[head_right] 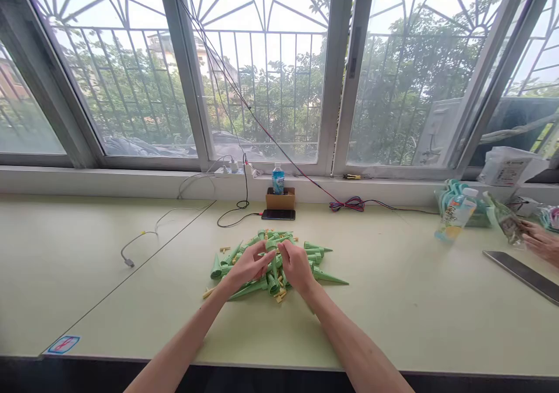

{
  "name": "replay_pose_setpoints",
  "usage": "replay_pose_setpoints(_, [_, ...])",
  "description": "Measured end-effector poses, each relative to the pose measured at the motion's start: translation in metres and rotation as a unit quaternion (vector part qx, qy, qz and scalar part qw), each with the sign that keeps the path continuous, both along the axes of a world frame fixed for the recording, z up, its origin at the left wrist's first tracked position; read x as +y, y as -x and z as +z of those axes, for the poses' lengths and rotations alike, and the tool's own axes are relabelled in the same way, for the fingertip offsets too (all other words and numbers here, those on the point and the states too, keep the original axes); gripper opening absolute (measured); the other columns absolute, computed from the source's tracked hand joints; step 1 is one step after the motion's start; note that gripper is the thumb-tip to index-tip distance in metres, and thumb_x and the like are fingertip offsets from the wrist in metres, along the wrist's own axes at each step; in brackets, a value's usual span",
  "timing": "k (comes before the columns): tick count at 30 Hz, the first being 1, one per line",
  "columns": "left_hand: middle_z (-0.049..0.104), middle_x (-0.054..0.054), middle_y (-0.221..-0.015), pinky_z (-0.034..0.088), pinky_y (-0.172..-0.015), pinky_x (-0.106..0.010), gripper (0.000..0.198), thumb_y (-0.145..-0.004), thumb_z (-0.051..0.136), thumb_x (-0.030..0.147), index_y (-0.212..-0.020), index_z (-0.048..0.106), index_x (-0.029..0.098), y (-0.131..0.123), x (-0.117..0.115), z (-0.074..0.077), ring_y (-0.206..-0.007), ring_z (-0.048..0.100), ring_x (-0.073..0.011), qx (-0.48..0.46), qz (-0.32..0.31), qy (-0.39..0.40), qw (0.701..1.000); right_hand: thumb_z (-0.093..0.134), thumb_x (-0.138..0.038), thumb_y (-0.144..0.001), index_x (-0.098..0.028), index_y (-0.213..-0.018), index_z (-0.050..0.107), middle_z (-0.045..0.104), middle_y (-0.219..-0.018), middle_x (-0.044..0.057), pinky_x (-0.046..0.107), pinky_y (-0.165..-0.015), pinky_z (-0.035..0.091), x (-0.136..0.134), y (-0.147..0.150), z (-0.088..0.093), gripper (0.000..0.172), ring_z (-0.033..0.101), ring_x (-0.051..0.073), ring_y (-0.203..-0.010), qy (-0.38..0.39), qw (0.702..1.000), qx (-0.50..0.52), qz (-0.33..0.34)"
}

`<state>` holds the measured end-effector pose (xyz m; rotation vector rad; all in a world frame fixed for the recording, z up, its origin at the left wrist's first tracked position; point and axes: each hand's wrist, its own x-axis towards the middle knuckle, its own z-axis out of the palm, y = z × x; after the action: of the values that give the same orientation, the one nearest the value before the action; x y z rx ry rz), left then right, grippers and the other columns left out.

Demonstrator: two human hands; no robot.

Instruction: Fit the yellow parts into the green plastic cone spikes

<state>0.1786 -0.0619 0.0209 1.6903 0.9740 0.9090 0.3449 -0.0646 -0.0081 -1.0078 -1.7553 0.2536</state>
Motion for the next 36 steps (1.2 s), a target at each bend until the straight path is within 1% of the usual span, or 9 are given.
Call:
replay_pose_setpoints(2, [0.046,0.004,-0.057,0.024,-0.036,-0.019,0.042,-0.080,0.061,0.056,-0.094,0.057,0.016,0.0002,-0.0002,-0.0002,-0.040,0.041,-0.0073,0.000,-0.019,0.010,1.000,0.034,-0.035,-0.099,-0.020,-0.068,0.042,0.036,-0.056,-0.006,0.023,-0.051,0.026,-0.0005,0.0000,0.0007,0.036,0.029,0.011,-0.051,-0.003,1.000,0.005,-0.001])
replay_pose_setpoints(5, [0.042,0.006,-0.052,0.024,-0.036,-0.020,0.041,-0.079,0.061,0.056,-0.089,0.058,0.016,0.0013,-0.0001,-0.0001,-0.040,0.039,-0.0073,-0.015,-0.024,0.023,0.999,0.033,-0.035,-0.100,-0.020,-0.068,0.043,0.037,-0.056,-0.005,0.023,-0.052,0.026,-0.0012,0.0004,0.0015,0.037,0.029,0.011,-0.052,-0.002,1.000,0.004,0.004])
replay_pose_setpoints(9, [0.044,0.005,-0.055,0.027,-0.039,-0.019,0.044,-0.076,0.065,0.057,-0.090,0.059,0.015,0.0029,0.0004,0.0017,-0.044,0.042,-0.0078,-0.049,-0.017,0.043,0.998,0.033,-0.035,-0.100,-0.019,-0.071,0.048,0.044,-0.059,-0.003,0.023,-0.054,0.029,-0.0027,0.0016,0.0038,0.036,0.035,0.011,-0.054,-0.004,1.000,-0.001,0.018])
replay_pose_setpoints(14, [0.043,0.005,-0.058,0.025,-0.040,-0.020,0.042,-0.077,0.065,0.055,-0.090,0.057,0.016,0.0038,0.0000,0.0053,-0.047,0.042,-0.0078,-0.075,-0.017,0.062,0.995,0.035,-0.036,-0.100,-0.019,-0.079,0.054,0.052,-0.064,-0.001,0.024,-0.056,0.033,-0.0053,0.0031,0.0082,0.033,0.043,0.013,-0.056,-0.001,0.999,-0.005,0.038])
replay_pose_setpoints(18, [0.043,0.005,-0.061,0.026,-0.041,-0.019,0.041,-0.077,0.065,0.056,-0.086,0.056,0.017,0.0038,-0.0004,0.0070,-0.047,0.042,-0.0074,-0.078,0.001,0.066,0.995,0.037,-0.038,-0.099,-0.018,-0.087,0.056,0.053,-0.064,-0.001,0.024,-0.055,0.033,-0.0063,0.0034,0.0091,0.030,0.045,0.013,-0.055,0.010,0.998,-0.005,0.054])
replay_pose_setpoints(22, [0.043,0.004,-0.064,0.027,-0.042,-0.019,0.039,-0.079,0.063,0.054,-0.086,0.054,0.017,0.0037,-0.0007,0.0076,-0.048,0.042,-0.0068,-0.083,-0.007,0.064,0.994,0.037,-0.038,-0.099,-0.018,-0.095,0.055,0.052,-0.062,-0.002,0.024,-0.054,0.033,-0.0059,0.0029,0.0084,0.028,0.044,0.013,-0.052,0.019,0.998,-0.002,0.052])
replay_pose_setpoints(29, [0.041,0.005,-0.061,0.027,-0.042,-0.020,0.041,-0.078,0.063,0.056,-0.082,0.050,0.018,0.0029,-0.0032,0.0095,-0.048,0.042,-0.0080,-0.070,-0.001,0.061,0.996,0.035,-0.039,-0.100,-0.019,-0.079,0.052,0.050,-0.063,-0.001,0.024,-0.054,0.033,-0.0045,0.0019,0.0062,0.034,0.042,0.013,-0.054,0.014,0.999,-0.010,0.041])
replay_pose_setpoints(36, [0.042,0.005,-0.061,0.025,-0.041,-0.020,0.040,-0.078,0.065,0.055,-0.081,0.049,0.018,0.0042,-0.0017,0.0060,-0.047,0.042,-0.0075,-0.080,-0.024,0.049,0.995,0.033,-0.038,-0.100,-0.020,-0.073,0.046,0.046,-0.061,-0.003,0.024,-0.053,0.030,-0.0022,0.0014,0.0033,0.035,0.038,0.012,-0.053,0.012,0.999,-0.015,0.030])
